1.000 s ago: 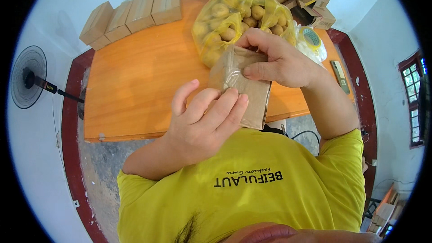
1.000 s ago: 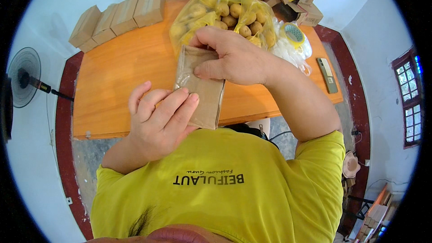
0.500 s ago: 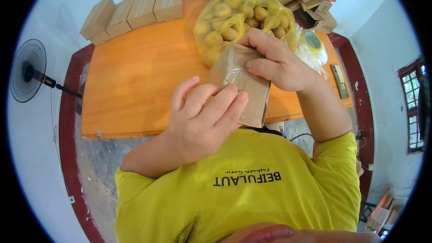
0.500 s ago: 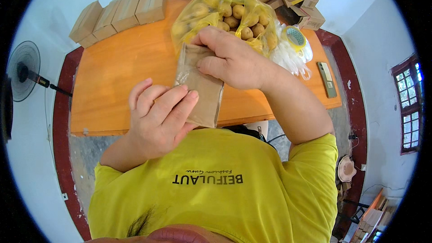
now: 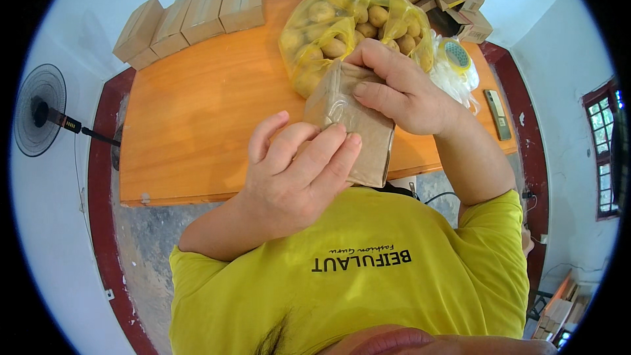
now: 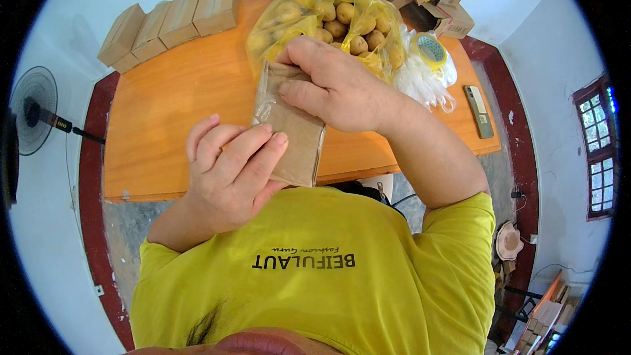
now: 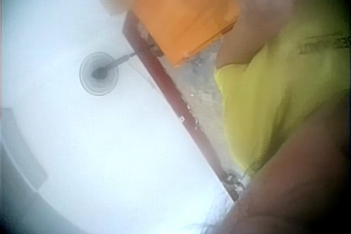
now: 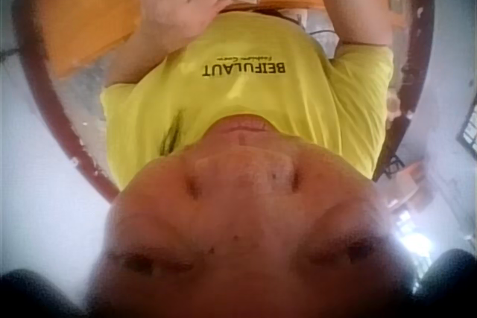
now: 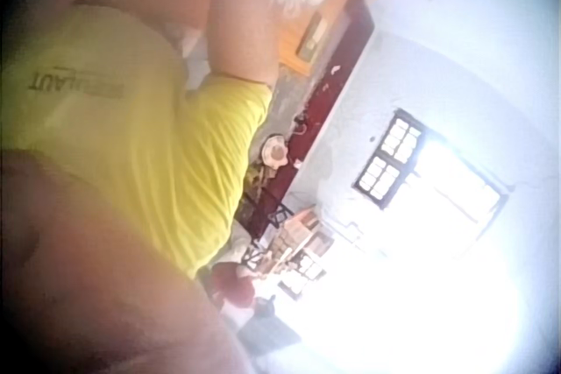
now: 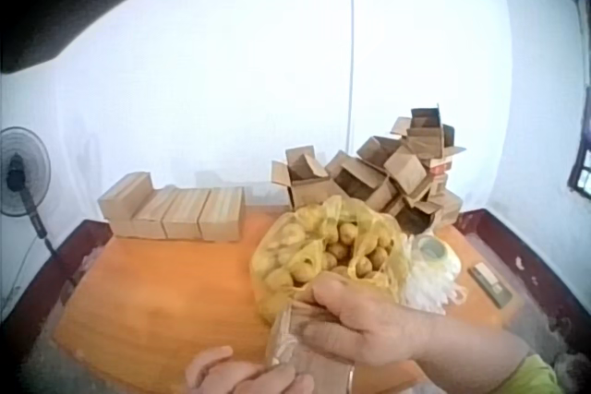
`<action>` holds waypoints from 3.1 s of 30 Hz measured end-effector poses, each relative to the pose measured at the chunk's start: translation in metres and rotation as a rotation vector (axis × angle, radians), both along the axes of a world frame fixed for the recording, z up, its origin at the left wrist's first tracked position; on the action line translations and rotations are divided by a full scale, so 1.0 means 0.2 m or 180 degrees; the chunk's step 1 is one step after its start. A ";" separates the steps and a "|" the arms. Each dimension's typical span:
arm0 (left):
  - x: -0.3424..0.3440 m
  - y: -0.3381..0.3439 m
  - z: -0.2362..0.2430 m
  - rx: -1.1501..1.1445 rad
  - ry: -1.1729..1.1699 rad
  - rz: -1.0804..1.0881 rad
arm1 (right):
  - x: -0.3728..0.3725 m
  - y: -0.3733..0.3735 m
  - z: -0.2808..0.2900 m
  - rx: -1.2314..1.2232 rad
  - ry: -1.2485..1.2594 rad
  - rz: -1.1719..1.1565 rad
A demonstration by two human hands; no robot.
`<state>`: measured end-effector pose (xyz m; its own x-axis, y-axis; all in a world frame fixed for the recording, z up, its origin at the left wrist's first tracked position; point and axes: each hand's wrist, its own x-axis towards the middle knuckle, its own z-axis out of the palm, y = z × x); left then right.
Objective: The person places individually wrapped potatoes into a cardboard box, closes the flaps, and seals the box with clear packing tape. The person then turns the box and presses the tape to ensure it is secure.
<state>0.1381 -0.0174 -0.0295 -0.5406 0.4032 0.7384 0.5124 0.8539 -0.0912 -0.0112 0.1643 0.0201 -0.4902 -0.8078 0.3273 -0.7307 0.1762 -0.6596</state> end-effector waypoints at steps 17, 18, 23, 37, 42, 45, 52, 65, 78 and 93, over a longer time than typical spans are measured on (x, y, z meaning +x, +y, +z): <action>0.01 0.03 0.07 -0.0191 -0.0102 0.0173 | -0.01 -0.02 -0.03 -0.0126 -0.0224 -0.0148; 0.01 0.03 0.07 -0.0192 -0.0110 0.0168 | -0.02 -0.02 -0.04 -0.0201 -0.0132 -0.0134; 0.02 0.03 0.07 -0.0175 -0.0142 0.0125 | -0.03 0.01 -0.02 -0.0054 -0.0072 -0.0066; -0.25 -0.13 -0.11 0.1662 -0.1448 -0.2018 | 0.04 -0.04 0.00 0.0041 0.0286 -0.0189; -0.30 -0.12 -0.17 0.2033 -0.1457 -0.2575 | 0.05 -0.04 -0.02 -0.0219 0.0559 -0.0243; -0.34 -0.11 -0.21 0.2112 -0.1293 -0.2775 | 0.07 -0.05 -0.02 -0.0615 0.0833 -0.0276; -0.38 -0.12 -0.22 0.2036 -0.1099 -0.2655 | 0.06 -0.05 0.05 -0.0531 0.2180 0.0389; -0.39 -0.12 -0.20 0.2000 -0.1085 -0.2380 | 0.07 0.05 0.11 0.0236 0.3037 0.0721; -0.40 -0.11 -0.20 0.1993 -0.0971 -0.2506 | 0.07 0.05 0.10 0.0254 0.2961 0.0759; -0.41 -0.12 -0.22 0.2017 -0.0926 -0.2533 | 0.07 0.04 0.10 0.0264 0.2899 0.0668</action>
<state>0.0570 -0.0419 -0.0734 -0.4798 0.3055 0.8225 0.8758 0.1110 0.4697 0.0030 0.1733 0.0391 0.0850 -0.8887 0.4505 -0.9816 0.0029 0.1909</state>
